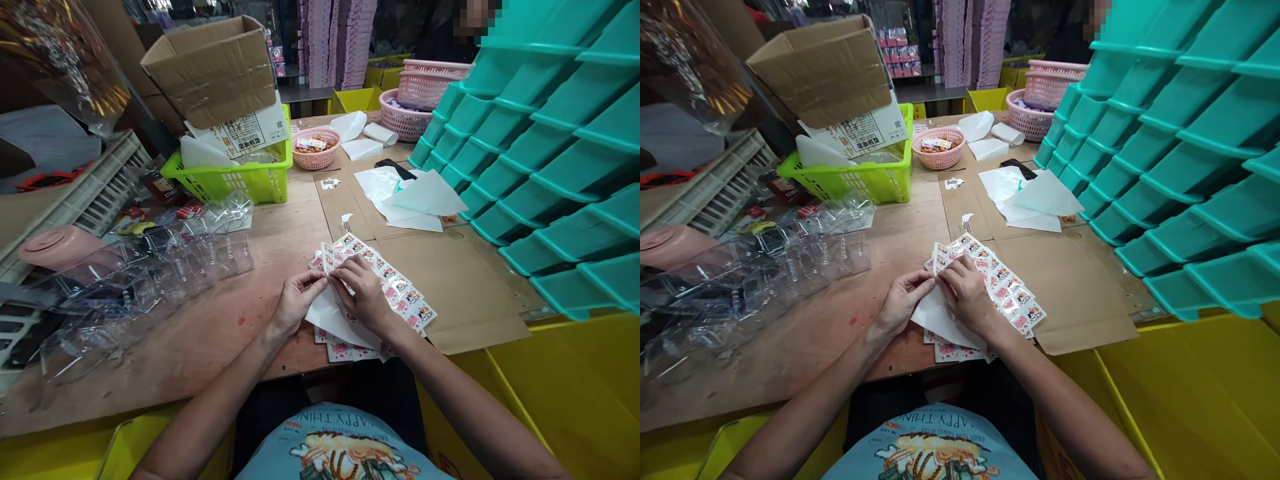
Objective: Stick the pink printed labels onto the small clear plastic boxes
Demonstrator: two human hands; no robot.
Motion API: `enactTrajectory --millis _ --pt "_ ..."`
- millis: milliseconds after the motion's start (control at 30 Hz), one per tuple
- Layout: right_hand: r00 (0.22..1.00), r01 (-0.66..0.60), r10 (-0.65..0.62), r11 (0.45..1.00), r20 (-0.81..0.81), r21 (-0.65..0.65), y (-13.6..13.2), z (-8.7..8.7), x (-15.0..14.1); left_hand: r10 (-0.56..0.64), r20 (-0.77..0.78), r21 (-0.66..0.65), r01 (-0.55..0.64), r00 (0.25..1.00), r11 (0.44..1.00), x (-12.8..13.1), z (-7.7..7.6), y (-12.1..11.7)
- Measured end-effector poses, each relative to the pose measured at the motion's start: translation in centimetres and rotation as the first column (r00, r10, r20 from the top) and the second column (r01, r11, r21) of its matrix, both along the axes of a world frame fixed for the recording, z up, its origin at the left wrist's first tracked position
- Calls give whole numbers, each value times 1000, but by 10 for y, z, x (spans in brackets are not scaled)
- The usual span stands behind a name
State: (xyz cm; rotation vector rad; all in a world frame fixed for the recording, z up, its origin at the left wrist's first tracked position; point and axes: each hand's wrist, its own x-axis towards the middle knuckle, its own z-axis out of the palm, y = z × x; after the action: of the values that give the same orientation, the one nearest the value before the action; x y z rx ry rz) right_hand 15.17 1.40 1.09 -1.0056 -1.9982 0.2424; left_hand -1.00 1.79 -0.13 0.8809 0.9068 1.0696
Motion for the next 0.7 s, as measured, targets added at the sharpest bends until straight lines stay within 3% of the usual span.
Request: enactTrajectory --millis 233,467,700 --pt "962 122 -157 979 -224 -161 14 -7 4 8 -49 -32 -9 999 999 1 -2 -1" --pt "999 -35 33 998 -36 -42 1 -1 2 11 -5 -18 -11 1000 1000 -1 -2 0" --pt "965 46 -120 953 -234 -301 11 -11 1 0 -79 46 4 997 999 -1 -8 -1"
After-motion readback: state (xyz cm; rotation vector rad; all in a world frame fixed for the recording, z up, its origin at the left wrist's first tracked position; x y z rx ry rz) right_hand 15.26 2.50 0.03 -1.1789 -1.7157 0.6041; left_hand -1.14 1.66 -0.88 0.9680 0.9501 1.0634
